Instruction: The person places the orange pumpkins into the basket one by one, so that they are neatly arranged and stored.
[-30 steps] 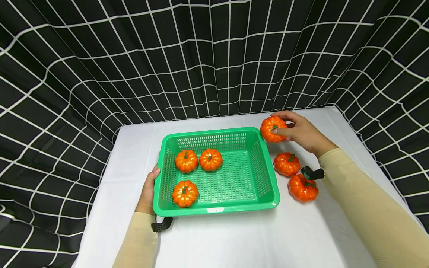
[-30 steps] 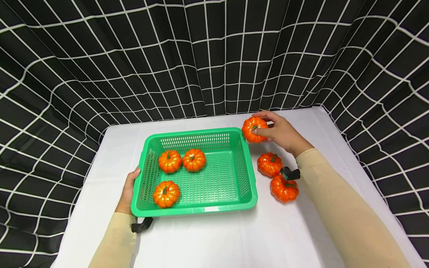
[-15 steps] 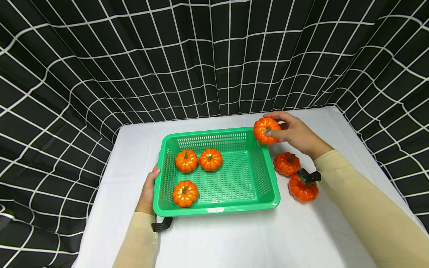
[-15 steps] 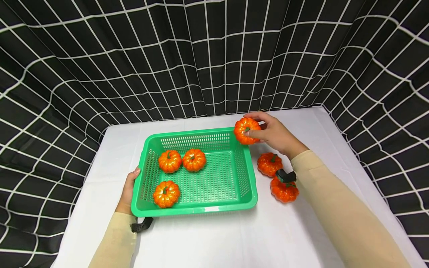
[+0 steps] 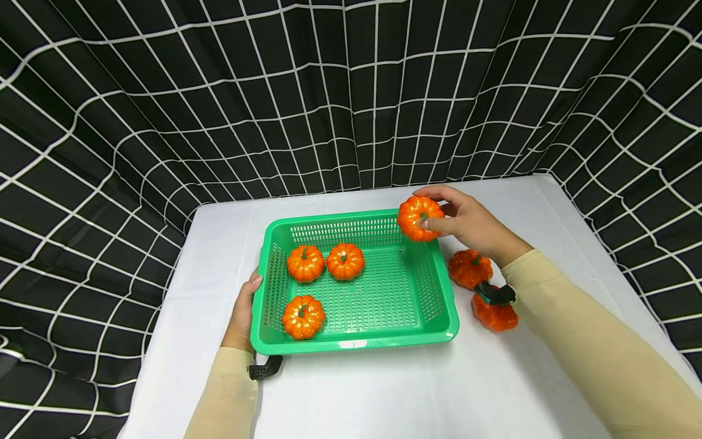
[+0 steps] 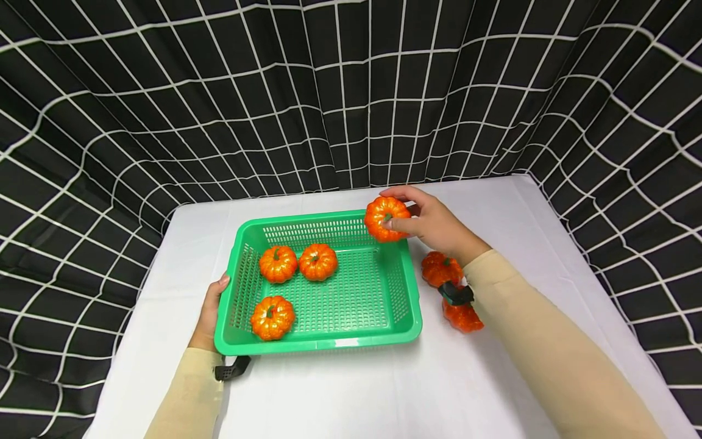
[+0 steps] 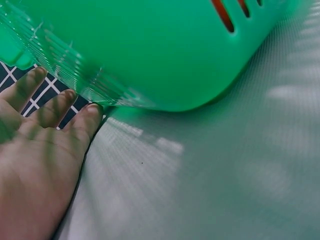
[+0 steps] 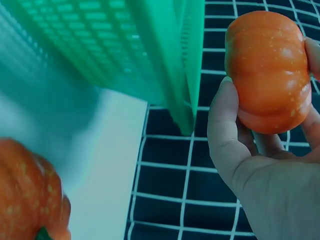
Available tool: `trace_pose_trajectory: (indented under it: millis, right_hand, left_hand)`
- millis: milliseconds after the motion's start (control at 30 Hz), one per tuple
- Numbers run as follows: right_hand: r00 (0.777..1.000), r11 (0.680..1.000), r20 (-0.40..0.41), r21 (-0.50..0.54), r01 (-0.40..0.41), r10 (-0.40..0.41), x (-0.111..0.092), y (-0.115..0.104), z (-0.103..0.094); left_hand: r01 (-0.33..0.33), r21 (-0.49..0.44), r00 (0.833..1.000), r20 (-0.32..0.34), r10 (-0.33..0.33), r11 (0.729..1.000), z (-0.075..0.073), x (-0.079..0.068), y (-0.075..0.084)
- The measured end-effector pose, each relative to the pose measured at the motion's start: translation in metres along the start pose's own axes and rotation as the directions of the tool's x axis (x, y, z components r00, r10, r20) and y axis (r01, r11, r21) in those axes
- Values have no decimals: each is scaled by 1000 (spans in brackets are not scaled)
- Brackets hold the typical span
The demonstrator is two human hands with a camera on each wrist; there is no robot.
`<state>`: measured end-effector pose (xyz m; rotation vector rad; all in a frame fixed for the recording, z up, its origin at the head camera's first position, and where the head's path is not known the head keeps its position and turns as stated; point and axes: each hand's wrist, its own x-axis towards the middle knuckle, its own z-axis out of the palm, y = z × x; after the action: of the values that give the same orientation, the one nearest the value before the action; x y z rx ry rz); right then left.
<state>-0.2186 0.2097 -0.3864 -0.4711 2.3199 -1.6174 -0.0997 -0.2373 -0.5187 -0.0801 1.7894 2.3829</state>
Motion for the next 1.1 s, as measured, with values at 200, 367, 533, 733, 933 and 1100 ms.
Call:
trace_pose_trajectory:
  millis: [200, 367, 533, 733, 933, 1100]
  right_hand:
    - [999, 1000, 34, -6, 4, -3, 0, -5, 14]
    - [997, 1000, 79, 10, 19, -20, -1, -8, 26]
    - [991, 999, 126, -5, 51, -50, -1, -11, 39]
    - [982, 999, 184, 7, 43, -43, -2, -15, 55]
    - [970, 998, 237, 4, 58, -57, -4, -20, 70]
    - [952, 991, 275, 29, 131, -134, -2, -23, 80]
  left_hand:
    - [3, 7, 1000, -5, -3, 1000, 0, 0, 0]
    - [-3, 7, 1000, -4, 3, 1000, 0, 1, -1]
    - [-2, 11, 1000, -11, 2, 1000, -1, 0, 0]
    - [6, 18, 1000, -15, -5, 1000, 0, 0, 1]
    - [-1, 39, 1000, -15, 2, 999, 2, 0, 3]
    - [7, 16, 1000, -14, -7, 1000, 1, 0, 2]
